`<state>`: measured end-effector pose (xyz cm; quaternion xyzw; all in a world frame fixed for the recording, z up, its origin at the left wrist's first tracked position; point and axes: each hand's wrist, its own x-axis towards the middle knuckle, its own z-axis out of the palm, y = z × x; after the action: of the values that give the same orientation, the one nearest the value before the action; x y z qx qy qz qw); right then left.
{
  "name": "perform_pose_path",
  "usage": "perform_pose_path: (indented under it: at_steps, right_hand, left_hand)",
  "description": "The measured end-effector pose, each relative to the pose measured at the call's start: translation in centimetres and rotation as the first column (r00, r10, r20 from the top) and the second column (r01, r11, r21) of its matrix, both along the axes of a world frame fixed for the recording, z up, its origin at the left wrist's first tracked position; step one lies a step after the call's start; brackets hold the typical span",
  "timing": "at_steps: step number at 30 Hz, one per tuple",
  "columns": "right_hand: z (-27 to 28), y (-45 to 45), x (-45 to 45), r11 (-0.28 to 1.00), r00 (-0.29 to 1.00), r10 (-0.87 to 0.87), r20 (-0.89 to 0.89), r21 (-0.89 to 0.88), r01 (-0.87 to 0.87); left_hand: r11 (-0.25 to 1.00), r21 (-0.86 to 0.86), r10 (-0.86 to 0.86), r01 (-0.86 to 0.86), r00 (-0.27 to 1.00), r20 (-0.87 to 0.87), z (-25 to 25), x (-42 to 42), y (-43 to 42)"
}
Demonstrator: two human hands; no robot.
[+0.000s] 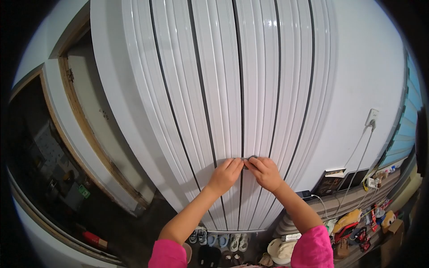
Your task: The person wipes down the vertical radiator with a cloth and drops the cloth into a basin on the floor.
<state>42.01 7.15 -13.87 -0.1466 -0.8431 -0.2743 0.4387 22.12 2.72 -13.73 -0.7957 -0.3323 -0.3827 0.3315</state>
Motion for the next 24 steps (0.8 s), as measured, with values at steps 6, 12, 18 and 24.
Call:
perform_pose_path:
  at_steps: [6, 12, 18, 24]
  right_hand:
    - [-1.9, -1.6, 0.7, 0.995, 0.990, -0.010, 0.140, -0.100, 0.024]
    - [3.6, -2.2, 2.1, 0.998, 0.999, -0.024, 0.048, -0.061, 0.027]
    - [10.8, 0.1, 3.9, 0.986, 0.981, -0.070, -0.179, 0.136, 0.096]
    - [5.0, 1.7, 4.5, 0.999, 0.985, 0.027, -0.172, 0.050, -0.018]
  left_hand:
    - [0.989, -0.145, 0.004, -0.006, 1.000, -0.015, -3.0, 0.0, -0.9]
    - [0.994, -0.096, -0.044, 0.044, 0.999, 0.005, 2.4, 1.7, -1.2]
    - [0.989, 0.128, -0.083, 0.068, 0.991, 0.109, 9.8, 5.5, 1.1]
    - [0.989, 0.109, -0.112, 0.105, 0.992, 0.061, 5.9, 5.8, 2.2]
